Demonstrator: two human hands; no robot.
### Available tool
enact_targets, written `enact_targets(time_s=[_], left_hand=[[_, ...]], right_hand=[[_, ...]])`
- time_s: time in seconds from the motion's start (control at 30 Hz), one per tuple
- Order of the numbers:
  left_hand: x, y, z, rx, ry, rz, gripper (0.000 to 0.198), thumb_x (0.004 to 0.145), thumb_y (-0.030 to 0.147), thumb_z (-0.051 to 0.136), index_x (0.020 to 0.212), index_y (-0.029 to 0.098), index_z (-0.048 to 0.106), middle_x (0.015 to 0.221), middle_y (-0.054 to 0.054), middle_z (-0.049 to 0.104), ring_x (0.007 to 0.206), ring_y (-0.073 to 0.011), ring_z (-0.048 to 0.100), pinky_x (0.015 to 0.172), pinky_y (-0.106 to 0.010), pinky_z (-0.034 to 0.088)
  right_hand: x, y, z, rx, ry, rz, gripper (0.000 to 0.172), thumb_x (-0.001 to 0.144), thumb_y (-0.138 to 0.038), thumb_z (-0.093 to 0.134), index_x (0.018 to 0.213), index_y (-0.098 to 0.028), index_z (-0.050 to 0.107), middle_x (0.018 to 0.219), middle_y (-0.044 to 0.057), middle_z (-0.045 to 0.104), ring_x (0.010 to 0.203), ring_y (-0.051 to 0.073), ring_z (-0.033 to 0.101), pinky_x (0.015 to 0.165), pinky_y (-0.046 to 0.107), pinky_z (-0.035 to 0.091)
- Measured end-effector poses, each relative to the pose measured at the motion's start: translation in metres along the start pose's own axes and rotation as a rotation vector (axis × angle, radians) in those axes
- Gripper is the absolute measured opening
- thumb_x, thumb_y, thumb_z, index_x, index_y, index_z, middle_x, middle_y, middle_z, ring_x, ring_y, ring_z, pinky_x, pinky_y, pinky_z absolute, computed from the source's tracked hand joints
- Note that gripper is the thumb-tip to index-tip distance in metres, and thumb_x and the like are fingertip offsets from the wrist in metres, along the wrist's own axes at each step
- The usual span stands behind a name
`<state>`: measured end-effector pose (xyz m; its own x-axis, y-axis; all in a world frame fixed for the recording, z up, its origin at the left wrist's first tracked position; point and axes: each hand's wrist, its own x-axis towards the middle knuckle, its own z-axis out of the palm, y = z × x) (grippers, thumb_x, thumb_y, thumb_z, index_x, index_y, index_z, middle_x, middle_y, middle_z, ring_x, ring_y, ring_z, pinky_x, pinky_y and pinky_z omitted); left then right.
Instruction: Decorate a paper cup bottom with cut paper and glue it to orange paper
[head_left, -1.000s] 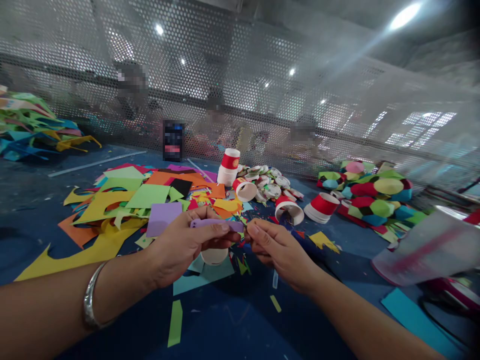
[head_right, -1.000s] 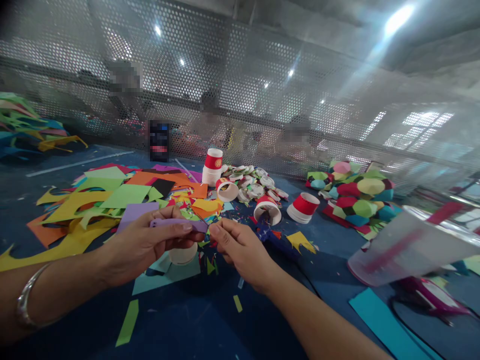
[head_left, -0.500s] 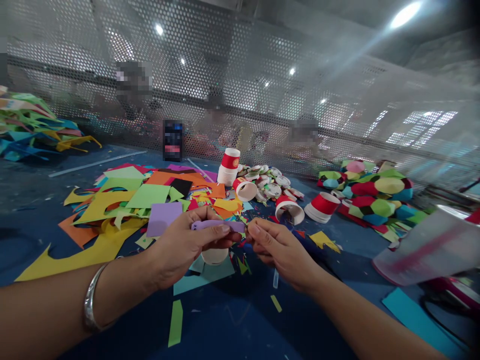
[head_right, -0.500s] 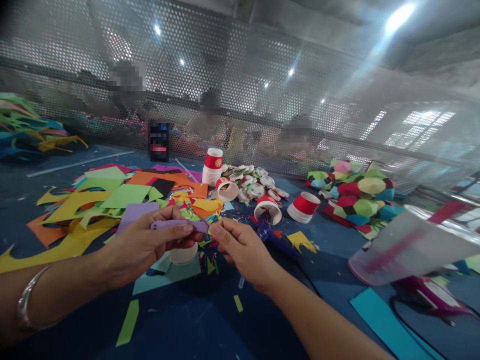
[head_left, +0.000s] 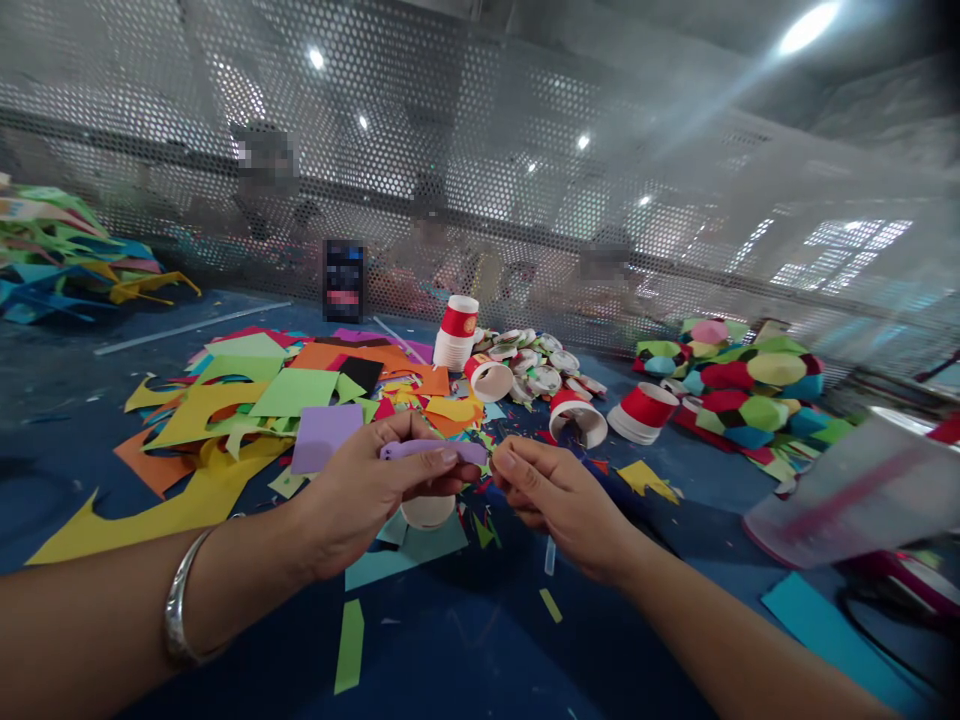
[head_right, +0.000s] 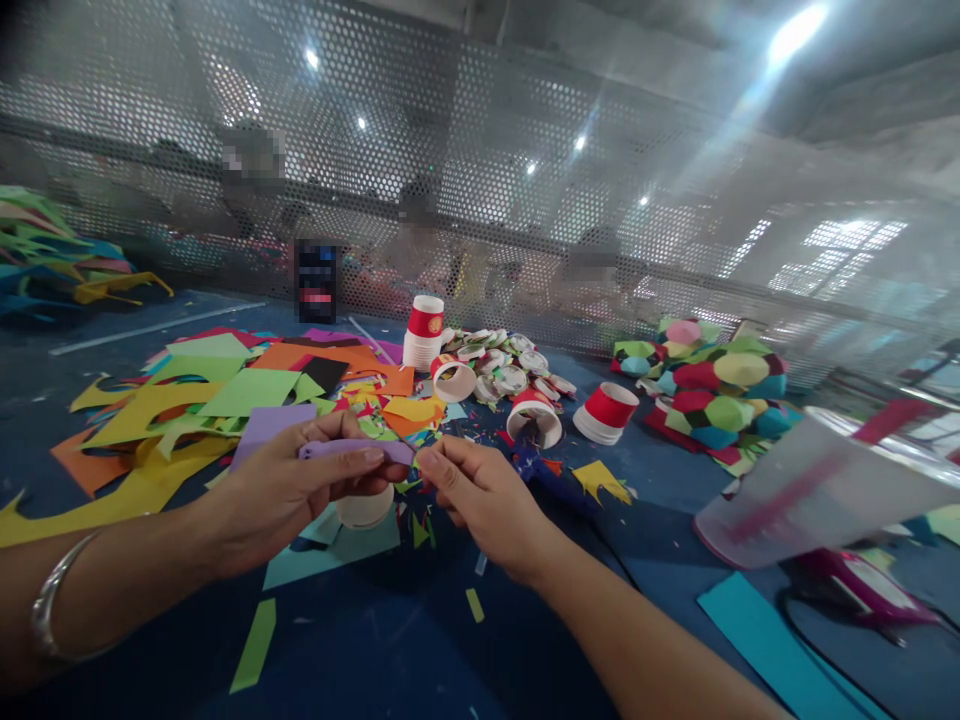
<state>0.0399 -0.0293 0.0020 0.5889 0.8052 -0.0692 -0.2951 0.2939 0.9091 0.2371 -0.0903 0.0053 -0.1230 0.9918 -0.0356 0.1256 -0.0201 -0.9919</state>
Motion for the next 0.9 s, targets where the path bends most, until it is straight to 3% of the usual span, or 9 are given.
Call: enact_targets(time_s=[0.33,0.5,0.7,0.8,0.9], left_hand=[[0.0009,-0.0008,-0.0045,0.148,-0.013,0.103,0.022,0.077,0.029,0.079,0.092,0.02,0.066,0.09,-0.003,0.076,0.087,-0.0166,0.071,0.081,-0.028,0.054],[-0.0018,0.0016,-0.0044,0.488,-0.068,0.33,0.004,0.077,0.021,0.074,0.08,0.021,0.071,0.095,-0.002,0.073,0.093,-0.0173,0.067,0.086,-0.03,0.051],[-0.0058,0.0035,-0.0069,0.7,-0.203,0.551,0.02,0.076,0.005,0.062,0.082,0.022,0.072,0.102,-0.002,0.07,0.102,-0.0175,0.064,0.093,-0.032,0.048],[-0.0051,0.0032,-0.0055,0.688,-0.184,0.5,0.023,0.075,0.005,0.064,0.089,0.022,0.07,0.099,-0.001,0.07,0.096,-0.0159,0.063,0.088,-0.03,0.048],[-0.0035,-0.0004,-0.0028,0.522,-0.101,0.264,0.027,0.074,0.015,0.072,0.1,0.021,0.064,0.093,0.0,0.069,0.083,-0.0134,0.062,0.073,-0.026,0.049]], right_hand=[[0.0024,-0.0014,0.001,0.104,0.069,0.019,0.045,0.089,-0.062,0.06,0.077,-0.02,0.049,0.059,-0.01,0.024,0.05,0.007,0.014,0.043,0.022,0.009],[0.0003,-0.0023,0.0024,0.169,0.027,0.075,0.044,0.089,-0.059,0.062,0.076,-0.021,0.046,0.059,-0.01,0.027,0.048,0.006,0.014,0.042,0.02,0.007],[-0.0018,-0.0003,0.0004,0.195,-0.107,0.102,0.036,0.089,-0.05,0.068,0.08,-0.021,0.048,0.058,-0.011,0.028,0.046,0.005,0.015,0.04,0.019,0.008],[-0.0014,0.0005,-0.0003,0.206,-0.114,0.069,0.03,0.086,-0.04,0.075,0.084,-0.02,0.053,0.061,-0.011,0.031,0.046,0.003,0.017,0.04,0.02,0.01],[-0.0003,0.0008,0.0003,0.212,-0.075,0.024,0.027,0.086,-0.037,0.075,0.084,-0.019,0.055,0.064,-0.01,0.034,0.045,0.003,0.017,0.04,0.02,0.011]])
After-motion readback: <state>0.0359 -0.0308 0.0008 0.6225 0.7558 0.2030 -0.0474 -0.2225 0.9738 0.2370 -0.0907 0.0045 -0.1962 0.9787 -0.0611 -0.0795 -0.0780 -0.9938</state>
